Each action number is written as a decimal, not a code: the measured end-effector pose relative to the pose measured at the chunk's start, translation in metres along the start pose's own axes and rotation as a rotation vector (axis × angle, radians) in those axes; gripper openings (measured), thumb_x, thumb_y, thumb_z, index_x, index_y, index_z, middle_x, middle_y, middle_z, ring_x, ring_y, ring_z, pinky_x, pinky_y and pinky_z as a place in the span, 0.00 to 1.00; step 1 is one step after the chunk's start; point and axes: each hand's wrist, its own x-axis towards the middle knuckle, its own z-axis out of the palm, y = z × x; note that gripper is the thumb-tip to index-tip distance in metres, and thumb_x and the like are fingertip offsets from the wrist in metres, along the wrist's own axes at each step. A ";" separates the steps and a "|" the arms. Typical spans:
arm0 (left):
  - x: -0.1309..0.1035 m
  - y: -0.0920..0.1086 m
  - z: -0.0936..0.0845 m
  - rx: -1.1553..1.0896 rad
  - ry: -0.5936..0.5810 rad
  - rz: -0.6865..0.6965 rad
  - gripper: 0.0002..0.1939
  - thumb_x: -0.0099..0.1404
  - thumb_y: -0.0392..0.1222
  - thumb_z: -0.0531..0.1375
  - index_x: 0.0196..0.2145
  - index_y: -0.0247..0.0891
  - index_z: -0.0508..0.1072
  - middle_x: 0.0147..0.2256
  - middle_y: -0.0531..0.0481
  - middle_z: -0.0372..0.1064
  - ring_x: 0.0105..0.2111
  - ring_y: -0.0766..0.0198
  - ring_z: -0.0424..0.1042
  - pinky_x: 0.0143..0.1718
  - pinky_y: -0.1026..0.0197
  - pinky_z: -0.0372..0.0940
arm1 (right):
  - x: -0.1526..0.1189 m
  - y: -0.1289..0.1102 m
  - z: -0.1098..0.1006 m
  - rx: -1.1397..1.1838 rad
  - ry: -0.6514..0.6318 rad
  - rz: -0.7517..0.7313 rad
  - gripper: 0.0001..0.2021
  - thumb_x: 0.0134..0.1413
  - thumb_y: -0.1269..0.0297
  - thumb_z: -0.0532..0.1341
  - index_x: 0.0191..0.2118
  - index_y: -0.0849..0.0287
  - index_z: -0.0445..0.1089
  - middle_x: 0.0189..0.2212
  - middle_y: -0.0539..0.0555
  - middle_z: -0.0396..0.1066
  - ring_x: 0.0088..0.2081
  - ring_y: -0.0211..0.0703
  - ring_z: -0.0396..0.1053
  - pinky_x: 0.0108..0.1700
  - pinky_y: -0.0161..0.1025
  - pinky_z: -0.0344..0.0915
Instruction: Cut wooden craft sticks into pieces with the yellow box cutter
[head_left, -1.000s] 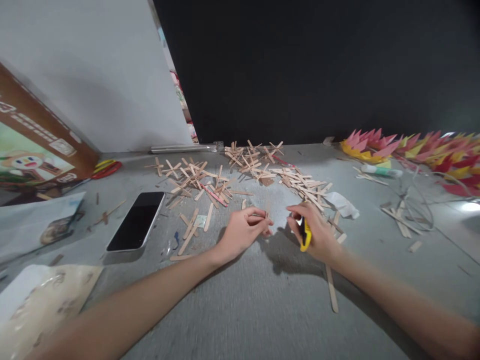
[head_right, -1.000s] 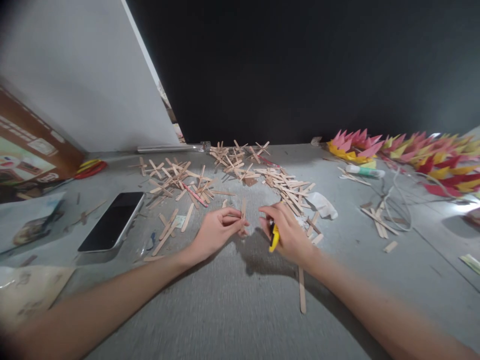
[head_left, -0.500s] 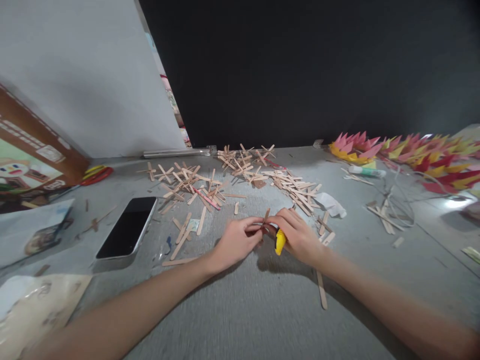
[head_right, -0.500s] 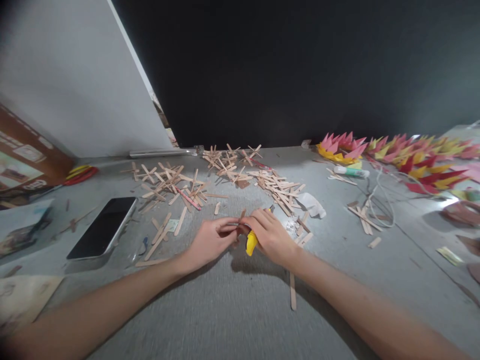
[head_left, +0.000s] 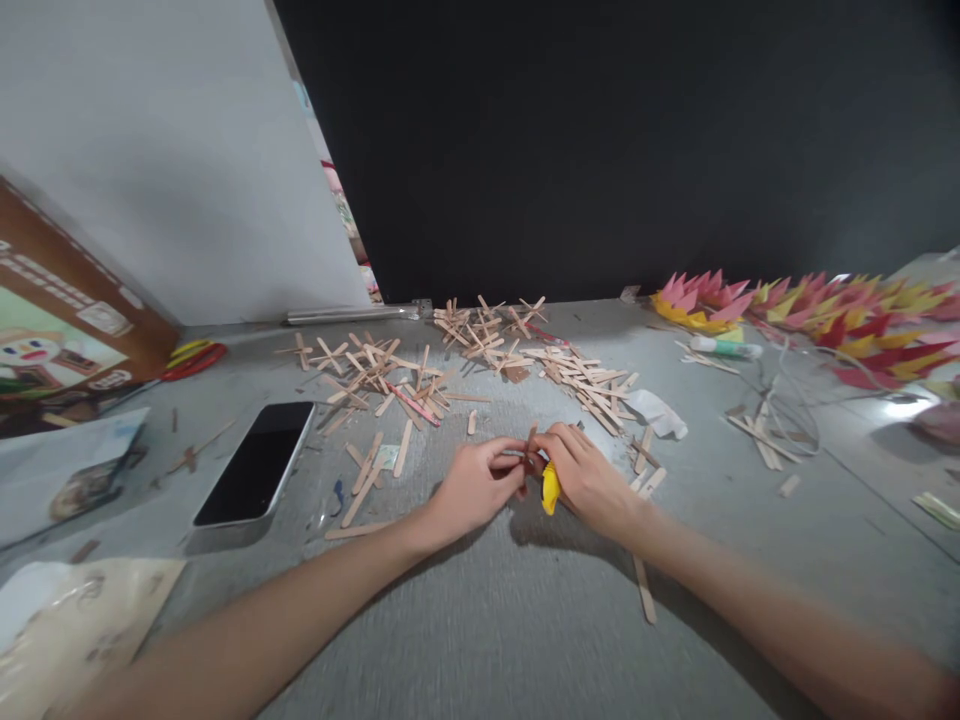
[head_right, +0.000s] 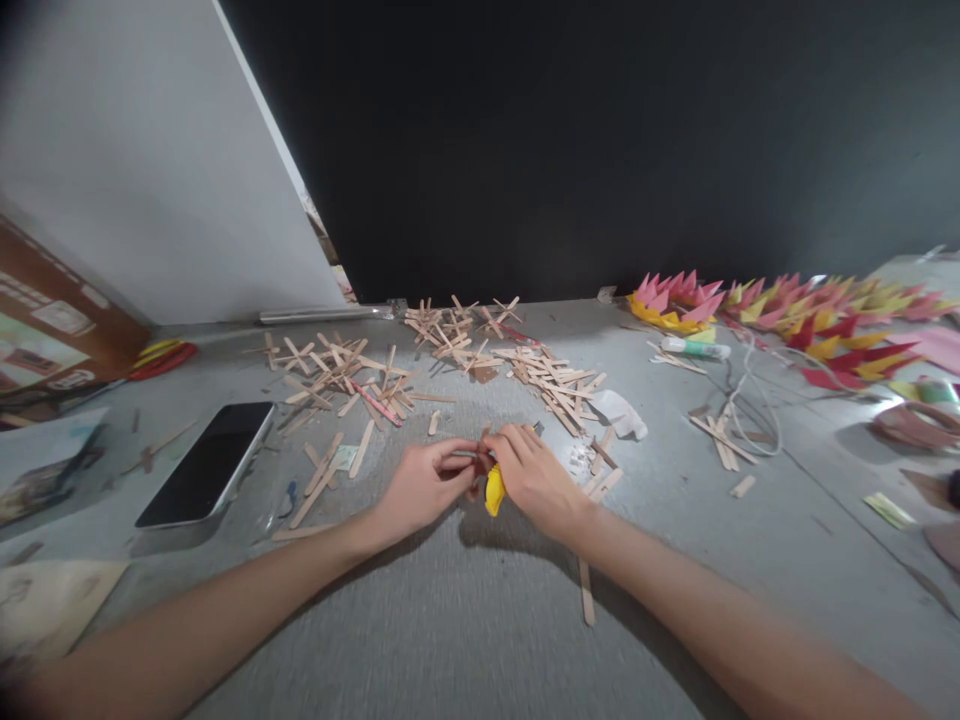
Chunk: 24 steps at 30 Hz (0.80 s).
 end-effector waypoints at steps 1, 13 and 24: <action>0.000 0.000 0.000 -0.005 -0.004 0.004 0.12 0.69 0.40 0.61 0.48 0.36 0.77 0.34 0.47 0.83 0.29 0.62 0.80 0.35 0.62 0.73 | 0.000 0.000 0.000 0.015 0.002 0.006 0.07 0.71 0.76 0.55 0.49 0.60 0.65 0.40 0.59 0.69 0.40 0.53 0.66 0.45 0.47 0.68; -0.001 -0.001 0.000 0.013 -0.005 0.013 0.13 0.69 0.40 0.61 0.50 0.37 0.77 0.37 0.45 0.84 0.31 0.60 0.82 0.37 0.60 0.74 | -0.001 0.000 -0.001 0.068 0.003 0.036 0.07 0.70 0.74 0.58 0.50 0.58 0.65 0.41 0.58 0.69 0.40 0.53 0.67 0.44 0.47 0.68; -0.002 -0.001 0.002 -0.001 0.013 0.009 0.12 0.69 0.42 0.62 0.49 0.37 0.77 0.36 0.45 0.84 0.29 0.60 0.81 0.35 0.59 0.75 | 0.001 -0.003 0.002 0.126 0.000 0.048 0.09 0.66 0.76 0.60 0.46 0.57 0.63 0.39 0.57 0.70 0.41 0.53 0.68 0.44 0.46 0.67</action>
